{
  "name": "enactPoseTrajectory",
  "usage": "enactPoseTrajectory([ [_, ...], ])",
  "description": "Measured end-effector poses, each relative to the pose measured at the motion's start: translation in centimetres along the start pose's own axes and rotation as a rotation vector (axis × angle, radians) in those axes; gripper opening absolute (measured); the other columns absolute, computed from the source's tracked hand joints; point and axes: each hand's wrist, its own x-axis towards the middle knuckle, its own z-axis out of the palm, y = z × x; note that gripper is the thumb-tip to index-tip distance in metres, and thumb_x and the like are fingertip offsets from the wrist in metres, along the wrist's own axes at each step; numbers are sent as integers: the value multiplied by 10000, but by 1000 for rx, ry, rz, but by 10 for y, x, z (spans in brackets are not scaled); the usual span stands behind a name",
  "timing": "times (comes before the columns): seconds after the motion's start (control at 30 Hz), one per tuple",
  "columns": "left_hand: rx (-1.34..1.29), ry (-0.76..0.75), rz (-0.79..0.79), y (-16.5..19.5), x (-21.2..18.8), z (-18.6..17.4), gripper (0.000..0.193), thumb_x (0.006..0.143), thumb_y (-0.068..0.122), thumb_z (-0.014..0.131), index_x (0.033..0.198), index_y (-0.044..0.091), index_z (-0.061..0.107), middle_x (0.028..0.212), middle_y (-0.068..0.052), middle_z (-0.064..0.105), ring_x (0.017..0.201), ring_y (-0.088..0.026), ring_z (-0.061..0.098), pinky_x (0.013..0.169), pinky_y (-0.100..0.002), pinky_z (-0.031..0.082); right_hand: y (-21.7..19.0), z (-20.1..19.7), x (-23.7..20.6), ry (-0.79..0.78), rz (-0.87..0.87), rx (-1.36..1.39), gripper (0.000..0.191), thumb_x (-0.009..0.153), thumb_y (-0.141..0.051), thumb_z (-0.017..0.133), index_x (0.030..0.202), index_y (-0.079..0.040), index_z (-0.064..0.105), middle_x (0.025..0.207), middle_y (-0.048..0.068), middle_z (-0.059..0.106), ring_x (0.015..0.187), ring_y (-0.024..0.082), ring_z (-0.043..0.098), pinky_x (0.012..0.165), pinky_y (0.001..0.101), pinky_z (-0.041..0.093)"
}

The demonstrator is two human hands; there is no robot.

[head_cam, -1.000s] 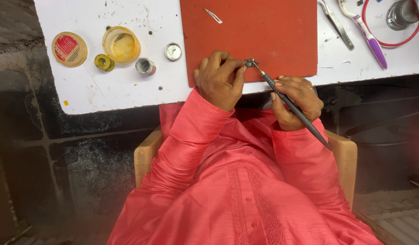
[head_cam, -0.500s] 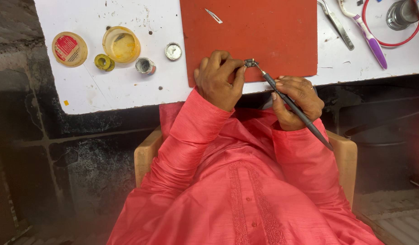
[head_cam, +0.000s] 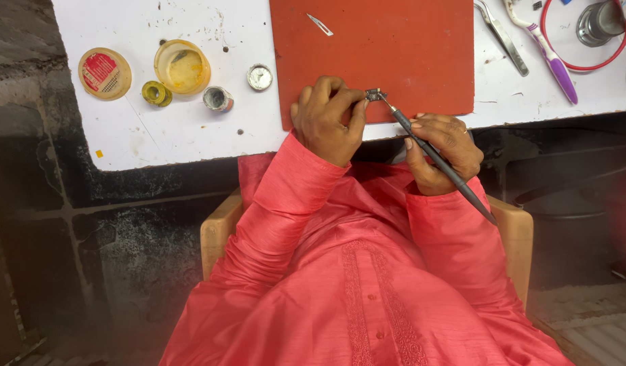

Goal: The person works on a small metal jewelry component at a workbench. They scrub it with a toothbrush, apply material from small containers, manipulate it with tweezers, and use a pen-shaped electric tool on it, turning the piece repeatedly while working on the red mat.

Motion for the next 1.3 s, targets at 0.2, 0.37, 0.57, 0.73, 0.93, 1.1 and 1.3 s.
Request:
enactPoseTrajectory([
  [0.2,-7,7,1,0,-1,1,86,855,165,804,920,196,758,1010,43,619,892,-199,574,781,-400,403,0,-1,1,-12,-13,10,227,845,79,790,1044,-1,719,1019,152,756,1045,291,750,964,367,567],
  [0.37,-14,1,1,-1,-1,1,86,853,166,802,922,195,759,1018,36,619,896,-200,579,783,-400,407,-1,-2,1,-19,-17,22,227,858,79,789,1058,4,713,1026,153,754,1051,292,747,981,366,569],
  [0.57,-14,-5,-10,0,-1,0,85,852,171,804,919,198,759,1008,43,620,896,-199,583,781,-400,404,2,-3,-5,-27,-3,12,225,856,94,771,1056,10,711,1035,170,754,1066,298,742,995,373,572],
  [0.73,-14,7,-1,-1,-1,1,83,850,168,800,914,198,756,1014,37,621,897,-202,579,784,-402,404,6,-10,-11,172,251,256,212,924,49,721,1135,34,701,993,181,708,931,262,677,886,339,548],
  [0.93,0,-3,-2,-2,-1,2,78,853,177,803,917,191,759,991,37,619,900,-210,576,779,-406,402,17,-38,18,365,702,923,274,954,-156,705,1181,-16,639,1061,162,705,981,311,684,949,431,592],
  [1.1,8,10,15,-4,-1,3,80,847,180,797,916,183,758,1000,25,623,907,-224,583,772,-418,403,36,-87,50,364,771,1145,307,987,-259,685,1184,-30,631,1105,134,679,1054,290,657,926,403,564],
  [1.3,8,13,28,-7,-2,7,91,848,183,798,931,187,760,1014,15,632,914,-231,589,782,-423,422,92,-71,91,338,984,1259,233,1085,-210,681,1153,10,642,1107,149,725,983,245,688,890,354,582],
])
